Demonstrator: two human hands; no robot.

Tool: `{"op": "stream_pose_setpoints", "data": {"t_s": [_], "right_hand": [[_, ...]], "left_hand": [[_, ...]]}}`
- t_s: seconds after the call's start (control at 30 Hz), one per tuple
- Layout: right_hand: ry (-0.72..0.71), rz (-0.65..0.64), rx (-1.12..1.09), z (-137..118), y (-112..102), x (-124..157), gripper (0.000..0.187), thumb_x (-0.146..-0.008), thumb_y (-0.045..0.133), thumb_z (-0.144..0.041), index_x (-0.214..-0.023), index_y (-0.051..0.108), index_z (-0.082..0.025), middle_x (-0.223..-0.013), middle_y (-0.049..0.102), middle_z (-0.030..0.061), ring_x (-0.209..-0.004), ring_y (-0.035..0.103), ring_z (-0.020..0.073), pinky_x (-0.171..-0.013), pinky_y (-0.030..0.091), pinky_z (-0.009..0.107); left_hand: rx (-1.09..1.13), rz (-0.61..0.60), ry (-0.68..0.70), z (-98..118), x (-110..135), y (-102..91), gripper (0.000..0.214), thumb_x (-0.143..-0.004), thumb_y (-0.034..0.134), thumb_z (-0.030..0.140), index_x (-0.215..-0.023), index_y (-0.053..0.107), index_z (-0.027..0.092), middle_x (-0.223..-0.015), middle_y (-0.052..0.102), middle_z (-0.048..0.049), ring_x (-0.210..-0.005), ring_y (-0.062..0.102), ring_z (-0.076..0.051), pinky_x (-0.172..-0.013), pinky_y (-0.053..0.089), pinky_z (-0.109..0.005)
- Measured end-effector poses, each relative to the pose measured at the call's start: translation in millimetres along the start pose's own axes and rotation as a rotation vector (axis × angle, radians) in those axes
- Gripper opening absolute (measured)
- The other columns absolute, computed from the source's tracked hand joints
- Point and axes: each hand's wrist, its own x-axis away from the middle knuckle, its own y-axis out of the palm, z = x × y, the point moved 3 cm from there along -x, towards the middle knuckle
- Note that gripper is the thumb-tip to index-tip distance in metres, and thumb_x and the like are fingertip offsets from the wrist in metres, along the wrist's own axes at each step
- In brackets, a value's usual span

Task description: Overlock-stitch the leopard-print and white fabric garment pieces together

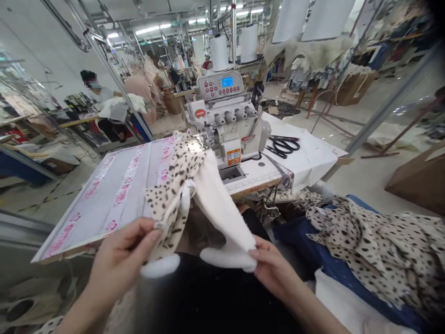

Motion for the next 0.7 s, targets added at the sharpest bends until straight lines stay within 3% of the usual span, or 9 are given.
{"op": "stream_pose_setpoints", "data": {"t_s": [0.13,0.27,0.33,0.4,0.47,0.5,0.53,0.6,0.7], "right_hand": [[-0.113,0.113,0.114,-30,-30,-3,0.018,-0.069,0.068,-0.021,-0.087,0.067,-0.02,-0.092,0.066,0.0041,-0.08,0.058,0.0163,-0.072,0.043,0.026],[-0.205,0.185,0.27,-50,-41,-2,0.022,-0.073,0.065,-0.031,-0.094,0.064,-0.023,-0.107,0.062,0.0045,-0.094,0.056,0.0202,-0.08,0.043,0.032],[-0.188,0.157,0.306,-51,-34,0,0.028,-0.073,0.064,-0.033,-0.099,0.062,-0.023,-0.108,0.061,0.006,-0.095,0.056,0.0219,-0.08,0.043,0.034],[-0.142,0.072,0.323,-47,-17,0,0.032,-0.074,0.064,-0.034,-0.104,0.06,-0.022,-0.105,0.062,0.0064,-0.094,0.057,0.0215,-0.081,0.043,0.034],[-0.076,-0.055,0.371,-43,11,-5,0.033,-0.074,0.065,-0.034,-0.104,0.059,-0.022,-0.098,0.063,0.0044,-0.089,0.058,0.0194,-0.079,0.043,0.032],[-0.048,-0.128,0.425,-42,29,-10,0.031,-0.074,0.065,-0.033,-0.102,0.06,-0.021,-0.094,0.063,0.0028,-0.086,0.058,0.0179,-0.078,0.043,0.03],[-0.029,-0.211,0.497,-42,48,-15,0.029,-0.074,0.065,-0.033,-0.099,0.06,-0.02,-0.09,0.062,0.0013,-0.084,0.057,0.0165,-0.076,0.043,0.028],[-0.03,-0.387,0.708,-46,87,-29,0.021,-0.076,0.062,-0.03,-0.091,0.061,-0.016,-0.083,0.06,-0.0002,-0.08,0.055,0.0144,-0.073,0.042,0.025],[-0.047,-0.543,0.919,-58,130,-51,0.017,-0.077,0.058,-0.025,-0.088,0.06,-0.012,-0.078,0.057,-0.0009,-0.073,0.055,0.0125,-0.067,0.043,0.023]], "left_hand": [[0.109,0.048,-0.09,5,-8,-13.5,0.021,-0.07,0.06,0.041,-0.074,0.057,0.021,-0.057,0.051,0.0019,-0.047,0.042,-0.009,-0.039,0.032,-0.018],[0.055,0.081,-0.083,15,-15,-21.4,0.025,-0.069,0.059,0.046,-0.072,0.057,0.022,-0.052,0.048,0.0018,-0.042,0.038,-0.009,-0.034,0.027,-0.02],[-0.087,0.033,-0.014,16,-18,-24.2,0.026,-0.072,0.054,0.048,-0.073,0.058,0.023,-0.054,0.05,0.0018,-0.044,0.041,-0.01,-0.037,0.031,-0.02],[-0.295,0.074,0.116,17,-20,-26.6,0.026,-0.075,0.049,0.046,-0.079,0.06,0.022,-0.064,0.054,0.0002,-0.056,0.05,-0.013,-0.049,0.041,-0.023],[-0.434,0.161,0.294,23,-21,-24.3,0.03,-0.076,0.05,0.044,-0.094,0.06,0.021,-0.089,0.059,-0.0033,-0.085,0.055,-0.02,-0.077,0.046,-0.029],[-0.438,0.153,0.397,28,-22,-19.6,0.037,-0.075,0.053,0.043,-0.104,0.057,0.021,-0.106,0.056,-0.0047,-0.102,0.051,-0.023,-0.091,0.041,-0.033],[-0.402,0.077,0.489,34,-23,-12.5,0.047,-0.073,0.057,0.044,-0.113,0.052,0.021,-0.12,0.049,-0.0053,-0.115,0.043,-0.025,-0.1,0.033,-0.037],[-0.274,-0.241,0.573,44,-29,5.1,0.067,-0.066,0.065,0.045,-0.125,0.043,0.023,-0.132,0.041,-0.005,-0.124,0.035,-0.026,-0.103,0.029,-0.038],[-0.169,-0.646,0.412,50,-51,16.6,0.056,-0.064,0.066,0.043,-0.114,0.054,0.021,-0.108,0.059,-0.0047,-0.101,0.056,-0.021,-0.082,0.047,-0.028]]}}
